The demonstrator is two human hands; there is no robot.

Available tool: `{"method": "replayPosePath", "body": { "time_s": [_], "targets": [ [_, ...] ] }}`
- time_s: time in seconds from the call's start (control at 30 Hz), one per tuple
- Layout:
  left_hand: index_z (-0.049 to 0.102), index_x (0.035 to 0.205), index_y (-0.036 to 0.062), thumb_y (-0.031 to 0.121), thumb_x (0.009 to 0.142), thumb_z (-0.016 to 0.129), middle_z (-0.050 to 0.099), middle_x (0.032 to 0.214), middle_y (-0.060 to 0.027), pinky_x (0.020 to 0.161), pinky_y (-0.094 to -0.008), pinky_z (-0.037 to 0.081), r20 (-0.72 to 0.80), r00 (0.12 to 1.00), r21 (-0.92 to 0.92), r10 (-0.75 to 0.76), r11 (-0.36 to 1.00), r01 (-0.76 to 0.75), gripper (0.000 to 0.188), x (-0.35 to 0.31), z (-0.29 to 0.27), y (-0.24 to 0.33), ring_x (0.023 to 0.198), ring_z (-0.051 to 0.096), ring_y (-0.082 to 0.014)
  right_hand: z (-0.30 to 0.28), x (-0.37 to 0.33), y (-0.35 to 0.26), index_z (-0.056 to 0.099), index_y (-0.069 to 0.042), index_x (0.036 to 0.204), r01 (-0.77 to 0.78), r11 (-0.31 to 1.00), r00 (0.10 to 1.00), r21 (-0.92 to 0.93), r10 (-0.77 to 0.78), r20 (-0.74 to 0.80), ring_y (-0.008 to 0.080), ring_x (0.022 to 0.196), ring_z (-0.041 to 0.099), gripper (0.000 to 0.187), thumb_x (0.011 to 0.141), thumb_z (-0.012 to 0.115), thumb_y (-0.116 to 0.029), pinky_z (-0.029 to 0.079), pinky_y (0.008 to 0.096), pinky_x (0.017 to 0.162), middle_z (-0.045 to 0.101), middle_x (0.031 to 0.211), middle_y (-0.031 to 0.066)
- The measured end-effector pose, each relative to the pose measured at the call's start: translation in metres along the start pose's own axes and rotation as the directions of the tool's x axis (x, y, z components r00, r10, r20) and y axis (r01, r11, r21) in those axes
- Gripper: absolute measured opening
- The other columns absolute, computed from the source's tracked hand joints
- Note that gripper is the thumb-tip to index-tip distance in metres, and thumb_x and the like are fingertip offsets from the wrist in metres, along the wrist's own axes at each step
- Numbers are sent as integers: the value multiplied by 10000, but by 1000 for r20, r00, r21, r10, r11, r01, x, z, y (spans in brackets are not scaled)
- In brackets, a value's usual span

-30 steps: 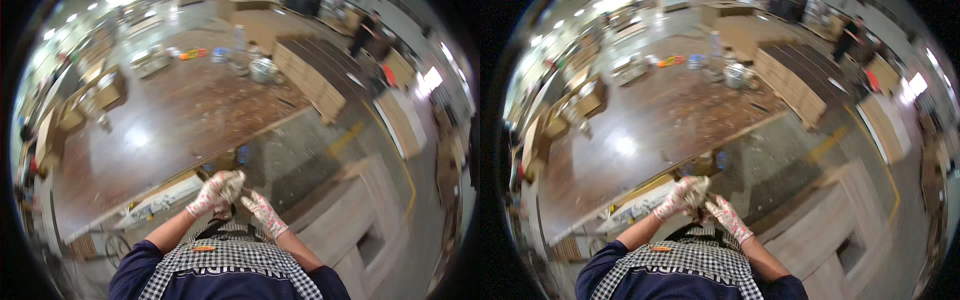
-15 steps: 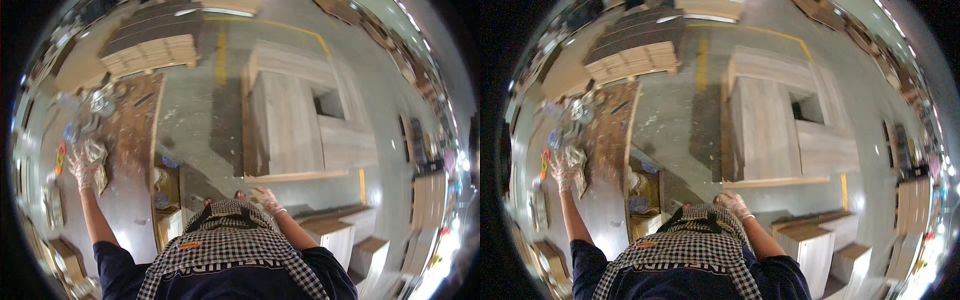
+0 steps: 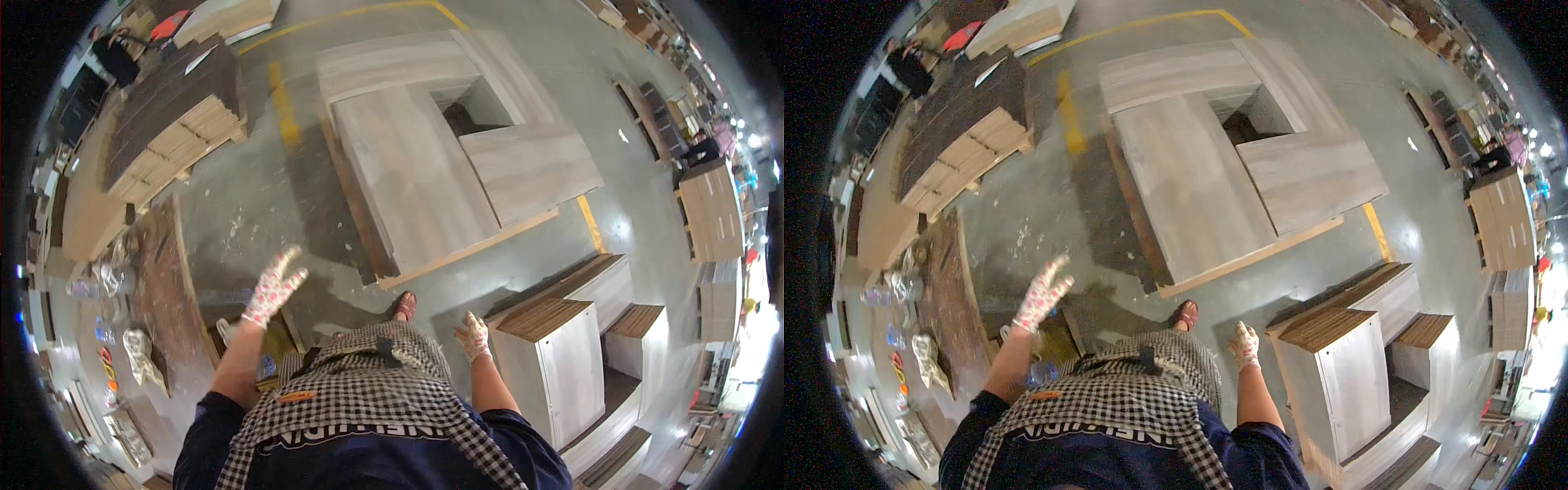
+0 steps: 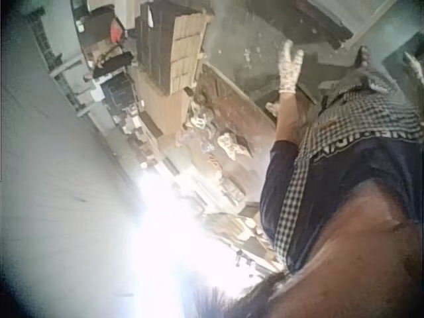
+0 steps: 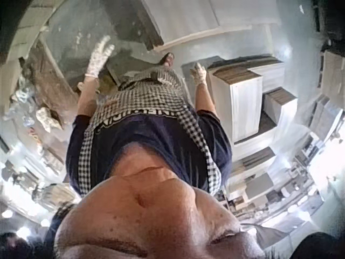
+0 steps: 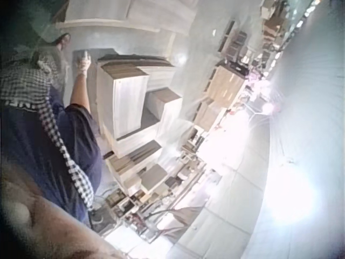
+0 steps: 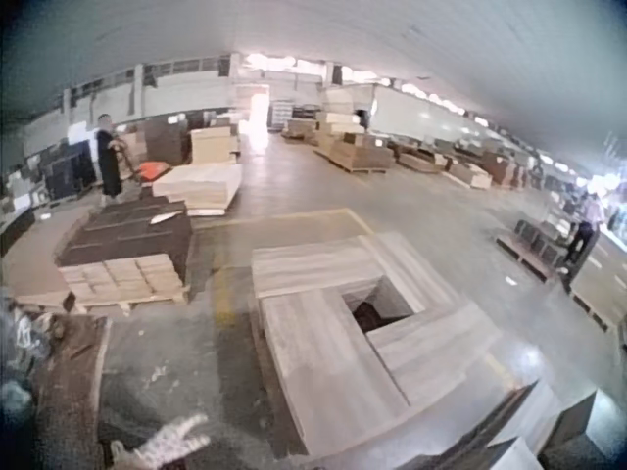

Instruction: The person is sanding the surface of a wood board with a sanding block and wiping it clean with a cloth.

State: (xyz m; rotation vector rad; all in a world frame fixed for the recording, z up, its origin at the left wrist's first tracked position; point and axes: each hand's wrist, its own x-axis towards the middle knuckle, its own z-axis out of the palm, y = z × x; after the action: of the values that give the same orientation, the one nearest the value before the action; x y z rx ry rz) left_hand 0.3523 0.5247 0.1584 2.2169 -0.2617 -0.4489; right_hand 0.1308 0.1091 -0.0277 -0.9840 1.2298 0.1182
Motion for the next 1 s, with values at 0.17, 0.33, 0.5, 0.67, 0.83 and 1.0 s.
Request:
{"method": "replayPosePath", "body": {
  "time_s": [0.17, 0.33, 0.5, 0.67, 0.83, 1.0],
  "targets": [
    [370, 1374, 24, 232, 889, 622, 429, 1380, -130, 1069, -348, 305, 369, 887, -431, -277, 795, 427, 585, 32, 105, -33, 1279, 397, -247, 37, 93, -57, 282, 6, 1394, 236, 964, 971, -124, -239, -9, 291, 1152, 502, 719, 861, 640, -317, 481, 405, 817, 421, 1352, 178],
    [170, 1451, 39, 232, 893, 612, 297, 1467, -106, 1043, -355, 350, 560, 627, -350, -541, 532, 771, 737, 92, 197, -68, 1319, 338, -237, 25, 213, -87, 244, -78, 1432, 413, 905, 903, -102, -422, -85, 247, 1243, 407, 787, 837, 675, -358, 427, 377, 900, 313, 1445, 103],
    [169, 1458, 68, 292, 889, 610, 286, 1464, -122, 992, -386, 398, 500, 605, -386, -620, 466, 796, 755, 140, 260, -125, 1339, 294, -241, 33, 274, -97, 332, -4, 1374, 367, 930, 928, 25, -364, -77, 185, 1110, 481, 716, 870, 610, -430, 406, 293, 892, 455, 1298, 79],
    [285, 1396, 54, 347, 866, 634, 334, 1416, -104, 1004, -417, 406, 502, 637, -573, -585, 326, 752, 699, 165, 292, -166, 1244, 418, -272, 18, 290, -106, 206, 62, 1418, 303, 953, 941, -14, -296, 164, 232, 1301, 338, 877, 852, 601, -479, 263, 329, 1068, 314, 1436, 176],
    [460, 1276, 55, 325, 798, 706, 517, 1245, -74, 966, -431, 424, 602, 613, -582, -512, 245, 776, 602, 174, 294, -166, 1172, 479, -237, 19, 281, -95, 261, 59, 1403, 310, 930, 942, -197, -329, -72, 249, 1311, 327, 855, 855, 571, -519, 251, 334, 1074, 332, 1425, 194],
    [450, 1287, 74, 289, 821, 684, 502, 1269, -81, 993, -481, 392, 572, 590, -662, -570, 104, 742, 564, 157, 259, -172, 1174, 480, -257, 63, 215, -96, 354, -23, 1371, 306, 910, 945, -278, -327, -29, 223, 1090, 518, 660, 894, 534, -443, 393, 332, 960, 540, 1208, 182]
  ]
}}
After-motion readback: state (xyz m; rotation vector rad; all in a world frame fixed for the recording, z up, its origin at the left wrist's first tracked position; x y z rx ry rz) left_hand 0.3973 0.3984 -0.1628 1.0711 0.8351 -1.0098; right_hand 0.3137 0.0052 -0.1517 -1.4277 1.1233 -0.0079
